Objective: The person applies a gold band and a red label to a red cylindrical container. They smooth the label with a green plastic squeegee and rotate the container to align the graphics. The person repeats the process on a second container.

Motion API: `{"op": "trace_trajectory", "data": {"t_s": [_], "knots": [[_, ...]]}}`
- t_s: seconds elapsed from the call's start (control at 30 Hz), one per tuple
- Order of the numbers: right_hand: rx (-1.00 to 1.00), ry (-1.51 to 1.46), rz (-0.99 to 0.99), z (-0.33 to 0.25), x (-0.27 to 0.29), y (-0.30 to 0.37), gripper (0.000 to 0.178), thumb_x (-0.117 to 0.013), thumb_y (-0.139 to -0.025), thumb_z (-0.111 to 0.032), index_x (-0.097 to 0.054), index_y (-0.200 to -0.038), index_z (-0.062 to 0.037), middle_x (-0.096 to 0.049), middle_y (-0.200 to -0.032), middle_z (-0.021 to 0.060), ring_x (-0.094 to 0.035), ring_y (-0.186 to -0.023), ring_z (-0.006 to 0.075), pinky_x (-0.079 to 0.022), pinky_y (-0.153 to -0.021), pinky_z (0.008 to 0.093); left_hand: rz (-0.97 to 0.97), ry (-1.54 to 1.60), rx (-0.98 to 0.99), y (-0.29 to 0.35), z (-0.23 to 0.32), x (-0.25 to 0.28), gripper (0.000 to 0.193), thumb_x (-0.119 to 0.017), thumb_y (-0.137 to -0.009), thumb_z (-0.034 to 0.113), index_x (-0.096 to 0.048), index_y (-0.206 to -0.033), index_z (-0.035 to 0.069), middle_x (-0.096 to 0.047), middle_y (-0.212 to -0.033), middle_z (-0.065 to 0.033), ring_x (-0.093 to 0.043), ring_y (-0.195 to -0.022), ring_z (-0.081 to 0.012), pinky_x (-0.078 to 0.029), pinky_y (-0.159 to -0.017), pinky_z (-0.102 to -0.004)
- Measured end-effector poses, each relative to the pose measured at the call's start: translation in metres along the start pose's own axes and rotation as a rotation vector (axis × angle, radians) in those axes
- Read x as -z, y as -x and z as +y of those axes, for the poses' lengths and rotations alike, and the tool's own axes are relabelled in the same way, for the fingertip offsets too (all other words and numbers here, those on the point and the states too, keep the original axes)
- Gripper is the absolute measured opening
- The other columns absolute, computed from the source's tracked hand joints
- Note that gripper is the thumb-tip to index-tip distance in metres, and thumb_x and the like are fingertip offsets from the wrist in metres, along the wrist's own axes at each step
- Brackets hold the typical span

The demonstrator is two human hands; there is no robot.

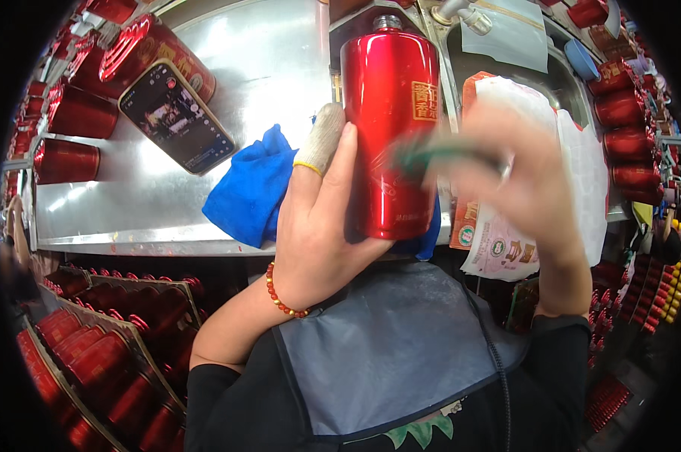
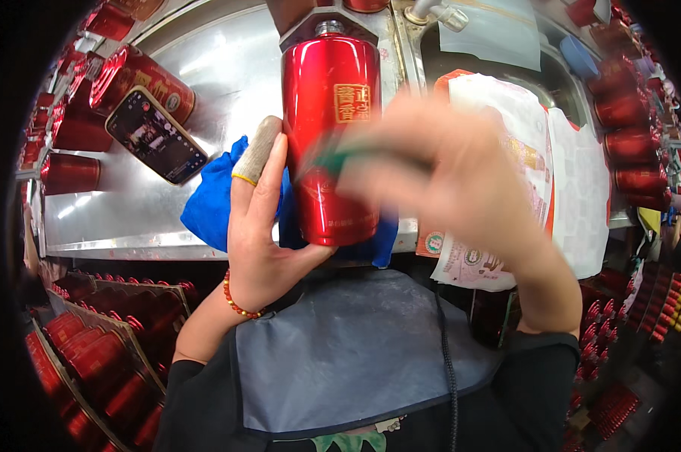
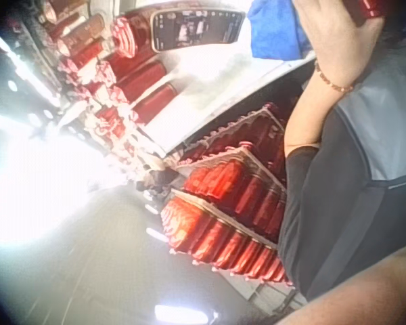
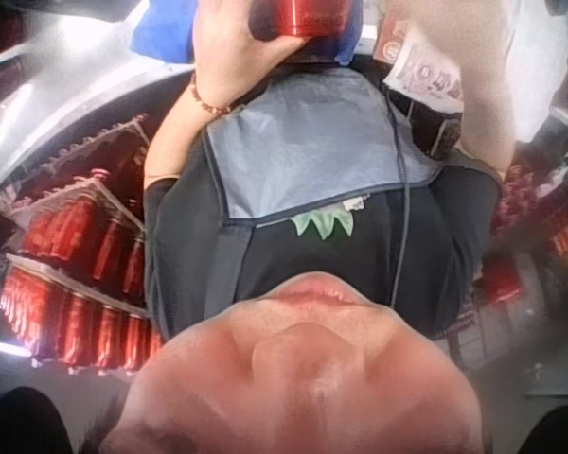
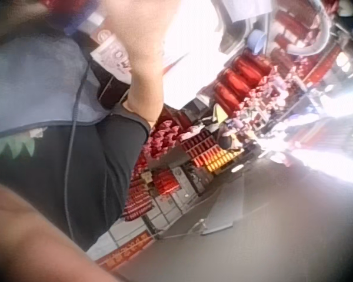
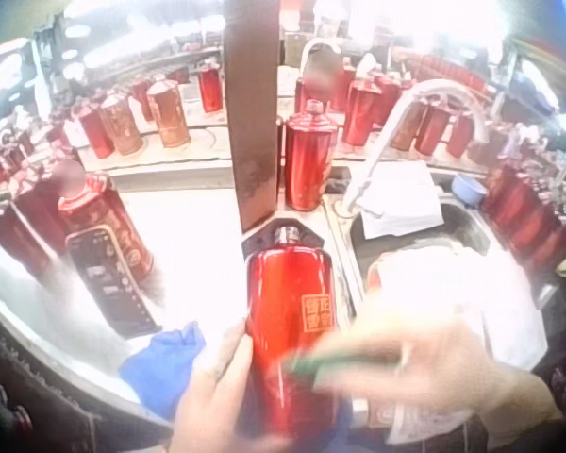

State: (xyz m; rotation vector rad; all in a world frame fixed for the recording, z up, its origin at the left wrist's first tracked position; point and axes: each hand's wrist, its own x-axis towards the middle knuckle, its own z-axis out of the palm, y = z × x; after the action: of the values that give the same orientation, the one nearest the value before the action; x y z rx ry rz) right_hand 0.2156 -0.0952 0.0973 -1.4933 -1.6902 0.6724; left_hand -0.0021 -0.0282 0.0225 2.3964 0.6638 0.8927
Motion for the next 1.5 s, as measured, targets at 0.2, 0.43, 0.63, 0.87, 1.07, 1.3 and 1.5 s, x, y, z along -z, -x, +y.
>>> {"op": "trace_trajectory", "data": {"t_s": [0.2,0.43,0.63,0.87,1.07,1.3,1.5], "knots": [[0.357,0.461,-0.047,-0.017,-0.015,0.014,0.036,-0.076,-0.069,0.004,-0.079,-0.102,-0.0085,-0.064,-0.083,0.0038,-0.053,-0.070,0.0177,-0.045,-0.065,0.0299,0.050,0.114,0.047,0.005,-0.004,-0.011,0.103,-0.093,-0.067,0.013,-0.039,-0.153,-0.004,-0.041,-0.156,-0.0263,-0.045,-0.141,-0.0412,-0.038,-0.117,-0.0450],[0.390,0.709,0.161,0.000,0.009,-0.006,0.034,-0.074,-0.076,0.006,-0.078,-0.108,-0.0056,-0.056,-0.082,0.0031,-0.054,-0.074,0.0165,-0.045,-0.066,0.0311,-0.027,0.202,0.062,0.006,-0.009,-0.006,0.103,-0.089,-0.072,0.012,-0.031,-0.156,-0.005,-0.033,-0.161,-0.0269,-0.036,-0.148,-0.0413,-0.033,-0.121,-0.0447],[0.061,0.007,-0.178,0.004,0.007,-0.002,0.026,-0.069,-0.081,0.005,-0.078,-0.102,-0.0067,-0.068,-0.090,0.0030,-0.060,-0.078,0.0163,-0.049,-0.078,0.0290,-0.144,0.292,0.140,0.010,-0.015,-0.001,0.105,-0.083,-0.076,0.007,-0.021,-0.159,-0.006,-0.028,-0.162,-0.0283,-0.030,-0.151,-0.0417,-0.030,-0.122,-0.0435],[0.520,0.378,0.040,0.001,-0.034,0.047,0.030,-0.076,-0.070,-0.008,-0.083,-0.098,-0.0181,-0.066,-0.090,-0.0029,-0.056,-0.083,0.0182,-0.047,-0.077,0.0291,-0.274,0.265,0.113,0.008,-0.025,0.002,0.106,-0.082,-0.078,0.013,-0.017,-0.159,-0.008,-0.039,-0.152,-0.0283,-0.044,-0.135,-0.0402,-0.033,-0.117,-0.0433],[-0.140,-0.195,0.416,0.034,-0.004,0.011,0.019,-0.075,-0.090,-0.003,-0.075,-0.109,-0.0035,-0.071,-0.095,0.0077,-0.061,-0.087,0.0174,-0.050,-0.076,0.0314,-0.299,0.234,0.109,0.003,-0.029,0.004,0.099,-0.080,-0.079,0.018,-0.023,-0.154,-0.014,-0.049,-0.129,-0.0300,-0.051,-0.113,-0.0421,-0.043,-0.104,-0.0454],[0.289,0.061,-0.246,-0.003,-0.033,0.067,0.028,-0.083,-0.072,-0.009,-0.078,-0.100,-0.0114,-0.066,-0.085,-0.0013,-0.060,-0.085,0.0171,-0.049,-0.076,0.0340,-0.082,0.122,0.064,0.003,-0.011,-0.005,0.121,-0.093,-0.066,0.018,-0.021,-0.161,-0.001,-0.017,-0.166,-0.0279,-0.023,-0.151,-0.0460,-0.025,-0.123,-0.0492],[-0.354,-0.256,0.415,0.065,0.073,0.042,0.038,-0.066,-0.100,-0.011,-0.063,-0.136,-0.0005,-0.068,-0.098,-0.0017,-0.062,-0.086,0.0059,-0.051,-0.079,0.0213,-0.116,-0.147,-0.149,-0.007,0.004,-0.011,0.104,-0.092,-0.068,0.015,-0.038,-0.155,0.000,-0.027,-0.162,-0.0274,-0.028,-0.149,-0.0479,-0.031,-0.120,-0.0517]]}}
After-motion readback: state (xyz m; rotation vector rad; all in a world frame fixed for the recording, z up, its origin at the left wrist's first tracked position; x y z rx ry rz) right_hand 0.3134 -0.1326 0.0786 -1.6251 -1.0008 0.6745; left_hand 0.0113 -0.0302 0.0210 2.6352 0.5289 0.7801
